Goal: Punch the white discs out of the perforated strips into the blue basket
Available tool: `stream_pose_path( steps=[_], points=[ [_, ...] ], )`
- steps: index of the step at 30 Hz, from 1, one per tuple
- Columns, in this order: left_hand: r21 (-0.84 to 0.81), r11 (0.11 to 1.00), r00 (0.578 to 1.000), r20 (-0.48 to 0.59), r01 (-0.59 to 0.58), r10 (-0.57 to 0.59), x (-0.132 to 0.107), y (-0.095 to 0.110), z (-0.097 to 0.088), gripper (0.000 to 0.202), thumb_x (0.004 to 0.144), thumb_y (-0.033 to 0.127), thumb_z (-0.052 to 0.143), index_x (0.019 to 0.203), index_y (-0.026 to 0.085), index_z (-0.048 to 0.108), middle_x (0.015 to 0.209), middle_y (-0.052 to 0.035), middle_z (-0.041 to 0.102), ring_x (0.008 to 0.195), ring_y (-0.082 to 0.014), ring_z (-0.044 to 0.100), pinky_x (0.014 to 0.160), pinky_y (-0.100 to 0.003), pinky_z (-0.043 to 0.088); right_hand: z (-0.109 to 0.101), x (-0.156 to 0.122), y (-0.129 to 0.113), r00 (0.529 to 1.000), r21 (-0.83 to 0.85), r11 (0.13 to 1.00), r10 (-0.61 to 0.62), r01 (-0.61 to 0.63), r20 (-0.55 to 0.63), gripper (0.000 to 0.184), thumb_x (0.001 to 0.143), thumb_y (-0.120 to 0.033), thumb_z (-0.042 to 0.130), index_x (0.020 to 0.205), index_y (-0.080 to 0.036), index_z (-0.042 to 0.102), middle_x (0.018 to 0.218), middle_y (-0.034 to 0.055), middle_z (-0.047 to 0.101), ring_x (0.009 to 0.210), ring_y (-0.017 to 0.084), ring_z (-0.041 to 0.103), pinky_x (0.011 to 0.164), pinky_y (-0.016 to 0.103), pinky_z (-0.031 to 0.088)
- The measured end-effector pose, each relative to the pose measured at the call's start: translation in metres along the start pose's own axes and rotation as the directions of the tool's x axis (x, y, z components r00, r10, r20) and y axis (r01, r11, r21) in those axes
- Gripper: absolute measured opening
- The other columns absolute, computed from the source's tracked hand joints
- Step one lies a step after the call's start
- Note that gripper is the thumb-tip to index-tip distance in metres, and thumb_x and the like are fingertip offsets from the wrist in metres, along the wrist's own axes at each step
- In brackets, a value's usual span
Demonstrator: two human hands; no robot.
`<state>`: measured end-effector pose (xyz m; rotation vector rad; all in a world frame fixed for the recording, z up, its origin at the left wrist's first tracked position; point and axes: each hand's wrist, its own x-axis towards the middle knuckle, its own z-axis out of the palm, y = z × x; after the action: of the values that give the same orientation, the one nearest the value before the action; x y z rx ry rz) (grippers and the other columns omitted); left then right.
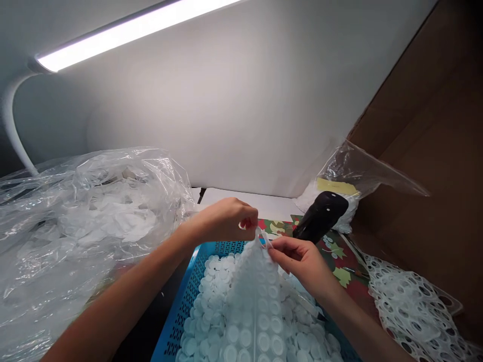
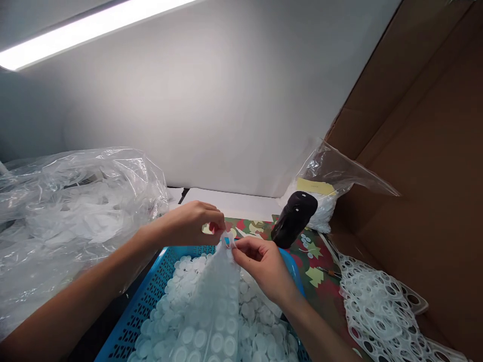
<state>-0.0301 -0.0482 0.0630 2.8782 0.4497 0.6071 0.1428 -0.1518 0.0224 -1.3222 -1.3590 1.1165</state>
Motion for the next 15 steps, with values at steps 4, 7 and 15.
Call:
stream_pose_path(
  steps=[4, 7, 15],
  points=[
    [0.061, 0.984, 0.986, 0.005, 0.165, -0.166, -0.004, -0.017, -0.015, 0.011, 0.07, 0.019, 0.051, 0.067, 0.016, 0.062, 0.065, -0.0008, 0.063, 0.056, -0.0104, 0.052, 0.053, -0.024, 0.037, 0.002, -0.001, 0.0, 1.0, 0.009, 1.0, 0.025, -0.025, -0.001, 0.017, 0.075, -0.032, 0.064, 0.077, -0.016, 0.068, 0.063, -0.0008, 0.054, 0.055, 0.01, 0.041, 0.05, 0.022, 0.032],
    [0.051, 0.967, 0.962, 0.097, 0.251, -0.255, -0.011, -0.025, -0.023, 0.013, 0.071, 0.02, 0.051, 0.069, 0.016, 0.063, 0.064, -0.0003, 0.063, 0.053, -0.0094, 0.05, 0.05, -0.023, 0.034, 0.001, -0.001, 0.001, 0.999, 0.019, 0.999, 0.035, -0.034, -0.008, 0.015, 0.075, -0.03, 0.062, 0.077, -0.016, 0.067, 0.061, -0.0016, 0.051, 0.053, 0.009, 0.038, 0.049, 0.022, 0.03],
    [-0.028, 0.947, 0.849, 0.452, 0.32, -0.273, -0.014, -0.004, -0.016, 0.014, 0.071, 0.03, 0.06, 0.065, 0.017, 0.062, 0.06, 0.0005, 0.061, 0.047, -0.0077, 0.046, 0.042, -0.021, 0.026, -0.005, 0.004, 0.016, 0.997, 0.181, 0.982, 0.069, -0.061, -0.038, 0.01, 0.081, -0.027, 0.055, 0.081, -0.019, 0.062, 0.076, -0.0006, 0.054, 0.07, 0.012, 0.047, 0.066, 0.021, 0.038]
  ],
)
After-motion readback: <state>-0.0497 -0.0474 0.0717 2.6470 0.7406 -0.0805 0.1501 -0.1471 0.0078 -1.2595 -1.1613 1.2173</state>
